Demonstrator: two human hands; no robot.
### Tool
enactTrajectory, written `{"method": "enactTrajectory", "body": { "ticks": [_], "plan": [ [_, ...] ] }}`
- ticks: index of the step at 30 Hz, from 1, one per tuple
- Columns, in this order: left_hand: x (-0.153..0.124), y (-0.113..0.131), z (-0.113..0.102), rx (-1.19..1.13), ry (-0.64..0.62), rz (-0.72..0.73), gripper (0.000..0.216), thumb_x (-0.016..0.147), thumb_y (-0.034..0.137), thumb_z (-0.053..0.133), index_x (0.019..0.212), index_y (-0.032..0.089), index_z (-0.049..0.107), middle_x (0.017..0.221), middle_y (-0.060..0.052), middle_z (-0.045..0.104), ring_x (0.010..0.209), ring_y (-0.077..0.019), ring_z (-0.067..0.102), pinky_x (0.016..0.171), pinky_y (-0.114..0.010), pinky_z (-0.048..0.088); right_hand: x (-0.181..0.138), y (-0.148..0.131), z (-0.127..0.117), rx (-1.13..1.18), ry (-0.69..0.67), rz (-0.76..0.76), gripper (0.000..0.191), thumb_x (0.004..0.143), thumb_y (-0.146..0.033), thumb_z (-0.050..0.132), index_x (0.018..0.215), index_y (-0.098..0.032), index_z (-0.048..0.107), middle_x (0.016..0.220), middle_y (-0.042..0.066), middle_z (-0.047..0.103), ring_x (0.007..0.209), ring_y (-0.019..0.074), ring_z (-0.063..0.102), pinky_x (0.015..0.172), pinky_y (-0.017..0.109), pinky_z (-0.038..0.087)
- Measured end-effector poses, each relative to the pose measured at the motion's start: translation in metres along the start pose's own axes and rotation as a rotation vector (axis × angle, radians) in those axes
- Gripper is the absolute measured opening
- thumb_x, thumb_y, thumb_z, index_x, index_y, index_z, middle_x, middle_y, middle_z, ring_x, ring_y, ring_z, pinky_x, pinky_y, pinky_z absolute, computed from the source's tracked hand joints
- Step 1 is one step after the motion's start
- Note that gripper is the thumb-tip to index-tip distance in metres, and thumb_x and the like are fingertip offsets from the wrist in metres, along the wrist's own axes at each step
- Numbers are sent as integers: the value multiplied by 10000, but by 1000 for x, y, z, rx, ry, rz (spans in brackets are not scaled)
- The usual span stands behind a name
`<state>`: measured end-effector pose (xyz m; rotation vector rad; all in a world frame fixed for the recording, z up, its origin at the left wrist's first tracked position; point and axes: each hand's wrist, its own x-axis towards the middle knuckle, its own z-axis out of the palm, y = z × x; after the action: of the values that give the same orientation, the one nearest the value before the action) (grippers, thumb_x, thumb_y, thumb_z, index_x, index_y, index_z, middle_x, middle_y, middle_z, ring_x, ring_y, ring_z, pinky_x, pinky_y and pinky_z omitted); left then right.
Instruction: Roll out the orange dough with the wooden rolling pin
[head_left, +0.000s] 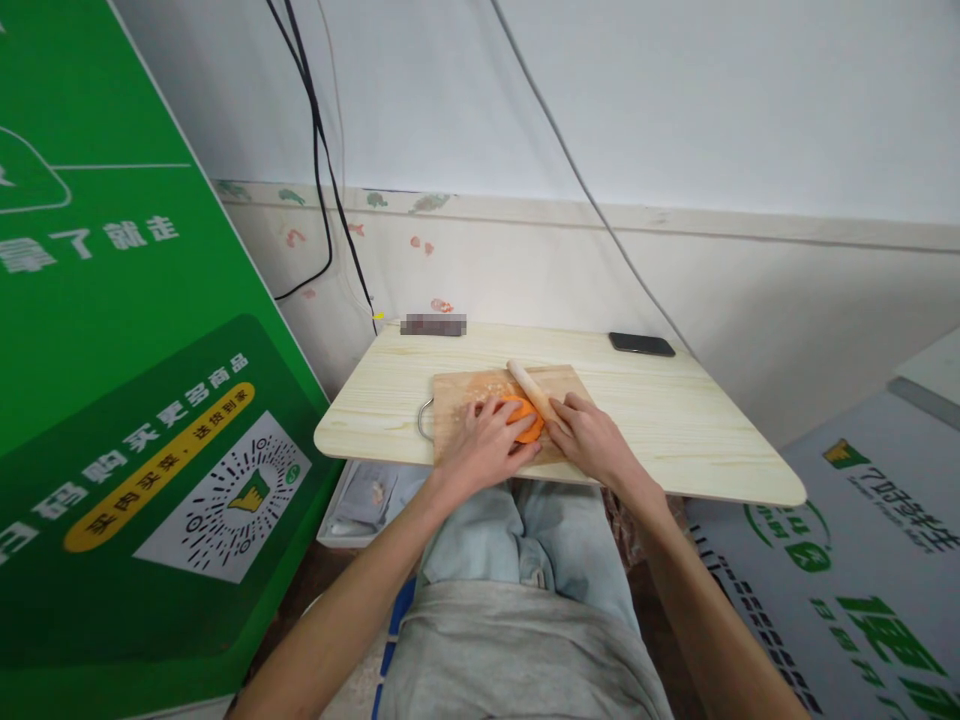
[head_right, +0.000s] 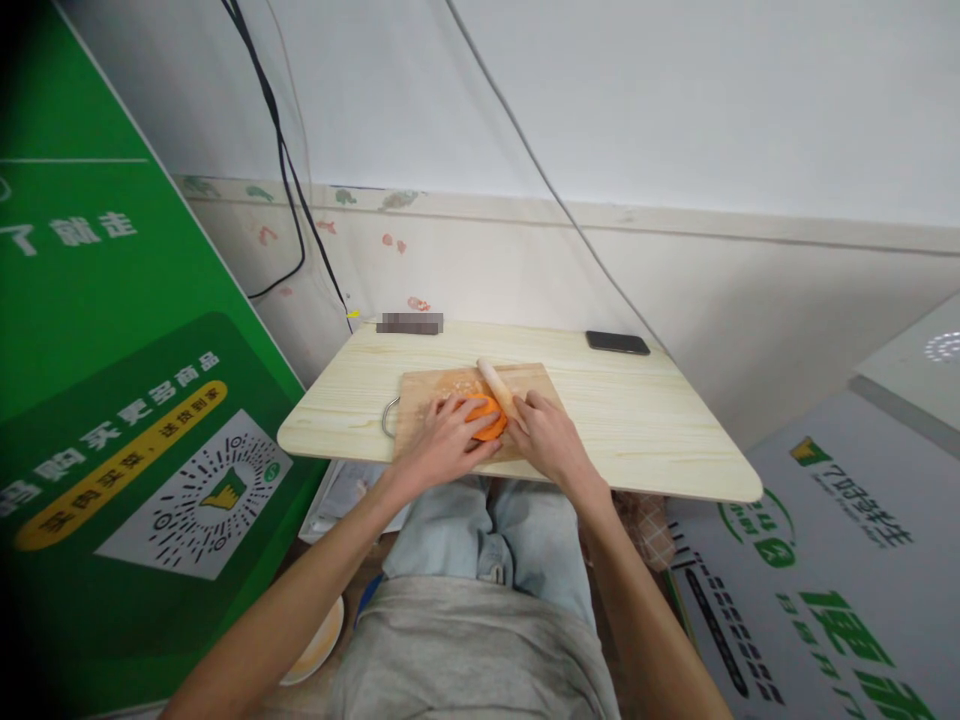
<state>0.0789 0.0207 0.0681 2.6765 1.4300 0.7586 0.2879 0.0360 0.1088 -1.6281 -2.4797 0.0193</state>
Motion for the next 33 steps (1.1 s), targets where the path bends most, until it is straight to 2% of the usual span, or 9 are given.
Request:
{"method": "enactTrajectory", "body": {
  "ticks": [7,17,20,23,27,30,33],
  "plan": [
    [0,2,-1,21,-15,6,298,1075,450,617,1307,306,737,1394,-77,693,1321,-354,564,1116,-567,447,1,-4,-1,-12,-11,1,265,1089,-192,491,1148,-110,736,1071,109,696,926,201,653,872,270,437],
    [1,4,-3,19,-34,-1,268,1074,414,611,1269,289,746,1395,-87,692,1328,-361,559,1121,-572,455,0,-17,0,-37,-19,53,276,1092,-190,479,1197,-101,719,1146,131,708,1004,219,661,892,276,436],
    [1,4,-3,29,-36,-2,270,1075,406,604,1269,283,745,1430,-84,683,1340,-357,558,1136,-575,457,0,-17,1,-13,-9,66,283,1087,-197,504,1246,-88,711,1158,143,711,1042,231,666,910,282,441],
    [1,2,0,8,-19,-7,298,1062,427,621,1300,294,741,1512,-77,640,1417,-354,522,1189,-558,440,-1,-15,1,23,0,98,291,1088,-239,535,1288,-125,714,1155,125,712,1038,230,671,859,283,440],
    [0,-1,7,-11,11,-73,360,1019,432,676,1344,284,719,1635,-96,541,1543,-367,429,1237,-539,411,-8,-13,5,59,62,208,266,1078,-283,566,1247,-187,748,1121,97,707,968,222,673,747,293,410],
    [2,-2,9,7,-18,-108,426,1020,446,667,1406,268,670,1618,-107,567,1499,-354,479,1219,-535,416,-13,-11,12,112,154,295,281,1068,-278,561,1242,-179,759,1081,93,697,938,224,664,749,301,411],
    [4,1,9,46,-19,-181,568,995,571,694,1476,278,621,1555,-122,607,1417,-369,526,1186,-546,416,-16,-7,20,226,211,319,345,1038,-278,592,1328,-172,746,1036,74,682,919,218,655,780,296,429]
  ]
}}
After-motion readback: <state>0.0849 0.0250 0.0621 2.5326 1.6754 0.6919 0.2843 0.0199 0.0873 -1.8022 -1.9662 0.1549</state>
